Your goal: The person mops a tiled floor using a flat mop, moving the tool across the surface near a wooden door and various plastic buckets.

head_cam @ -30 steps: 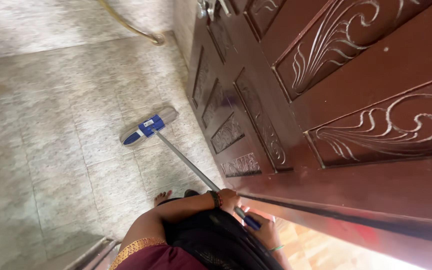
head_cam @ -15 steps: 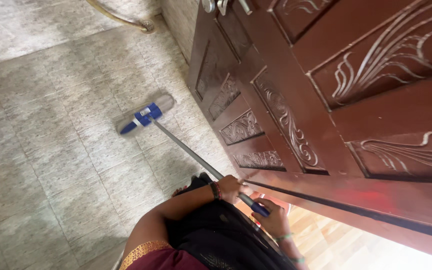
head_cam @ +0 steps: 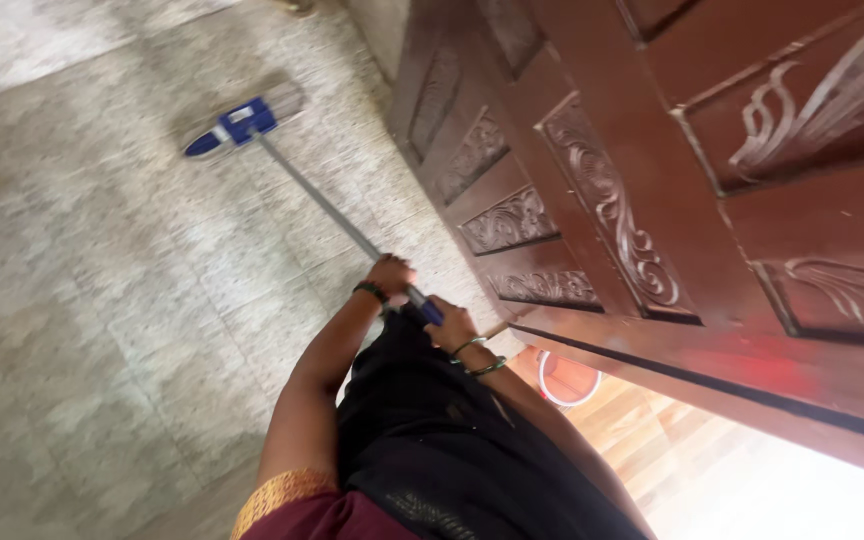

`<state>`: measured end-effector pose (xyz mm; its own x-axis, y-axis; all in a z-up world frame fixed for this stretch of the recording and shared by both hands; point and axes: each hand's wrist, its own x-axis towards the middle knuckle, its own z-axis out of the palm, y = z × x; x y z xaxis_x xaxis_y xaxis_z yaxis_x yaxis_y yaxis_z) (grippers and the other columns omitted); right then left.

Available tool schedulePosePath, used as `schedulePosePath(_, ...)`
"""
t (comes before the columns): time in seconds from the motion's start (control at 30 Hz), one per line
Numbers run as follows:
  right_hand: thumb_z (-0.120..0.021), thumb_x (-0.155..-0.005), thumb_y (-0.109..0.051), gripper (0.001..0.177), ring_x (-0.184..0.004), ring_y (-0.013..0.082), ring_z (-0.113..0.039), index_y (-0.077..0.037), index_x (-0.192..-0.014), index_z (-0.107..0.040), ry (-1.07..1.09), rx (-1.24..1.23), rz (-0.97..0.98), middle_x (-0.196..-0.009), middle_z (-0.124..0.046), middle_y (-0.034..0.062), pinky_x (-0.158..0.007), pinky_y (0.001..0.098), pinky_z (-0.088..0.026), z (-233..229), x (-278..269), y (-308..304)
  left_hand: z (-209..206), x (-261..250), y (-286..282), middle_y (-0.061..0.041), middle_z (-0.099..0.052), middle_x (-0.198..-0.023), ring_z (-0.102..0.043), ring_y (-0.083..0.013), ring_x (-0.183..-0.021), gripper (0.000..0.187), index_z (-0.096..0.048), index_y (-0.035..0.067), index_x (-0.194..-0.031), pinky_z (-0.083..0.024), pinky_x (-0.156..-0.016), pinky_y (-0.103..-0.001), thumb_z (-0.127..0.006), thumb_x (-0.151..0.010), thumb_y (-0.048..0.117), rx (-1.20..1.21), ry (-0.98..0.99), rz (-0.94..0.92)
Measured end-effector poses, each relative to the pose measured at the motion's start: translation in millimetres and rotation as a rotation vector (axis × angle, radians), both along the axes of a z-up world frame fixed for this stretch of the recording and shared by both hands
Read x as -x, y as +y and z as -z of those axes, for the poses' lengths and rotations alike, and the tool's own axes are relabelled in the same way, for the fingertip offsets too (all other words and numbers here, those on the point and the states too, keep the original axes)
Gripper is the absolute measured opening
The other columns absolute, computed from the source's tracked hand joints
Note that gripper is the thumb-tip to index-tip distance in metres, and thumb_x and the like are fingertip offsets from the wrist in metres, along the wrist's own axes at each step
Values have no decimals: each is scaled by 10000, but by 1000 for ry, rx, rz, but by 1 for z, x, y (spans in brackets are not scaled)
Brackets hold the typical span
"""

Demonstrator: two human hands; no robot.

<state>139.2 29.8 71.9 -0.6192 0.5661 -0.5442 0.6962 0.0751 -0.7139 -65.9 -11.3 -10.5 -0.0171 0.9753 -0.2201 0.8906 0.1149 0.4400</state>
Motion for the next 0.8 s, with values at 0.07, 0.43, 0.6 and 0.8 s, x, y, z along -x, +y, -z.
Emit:
schedulePosePath(0.07,-738,-778,-109,662,-615,209,-746,-156,-1415,-566,16,13,-27,-889,-760,164,-620,347,-634,6,-7,-5,0,-4,-4,-89,-693,-882,-662,-311,-999,154,-723,172,-793,-445,-1004,-460,-780,-673,252,187,36,23)
schedulePosePath(0.43,-762,-814,-194,624,-975,386,-727,-149,-1410,-585,76,-277,-168,-1106,-735,207,-873,446,-573,-50,-107,-19,-33,-95,-12,-102,-725,-776,-714,-322,-860,162,-745,154,-739,-493,-940,-588,-739,-602,239,171,13,132)
schedulePosePath(0.6,-792,-735,-168,633,-924,361,-746,-118,-1345,-630,-4,-307,-205,-1041,-757,178,-841,436,-583,-149,-165,-24,-95,-146,-22,-85,-626,-580,-677,-305,-564,215,-695,108,-661,-565,-614,-423,-760,-538,271,106,-269,258)
schedulePosePath(0.8,-781,-809,-172,456,-858,317,-770,-119,-1254,-694,19,-299,-57,-988,-770,149,-761,396,-600,-154,-174,-50,-89,-161,-38,-87,-646,-591,-675,-315,-592,157,-670,137,-685,-538,-599,-457,-741,-580,231,-48,-373,327)
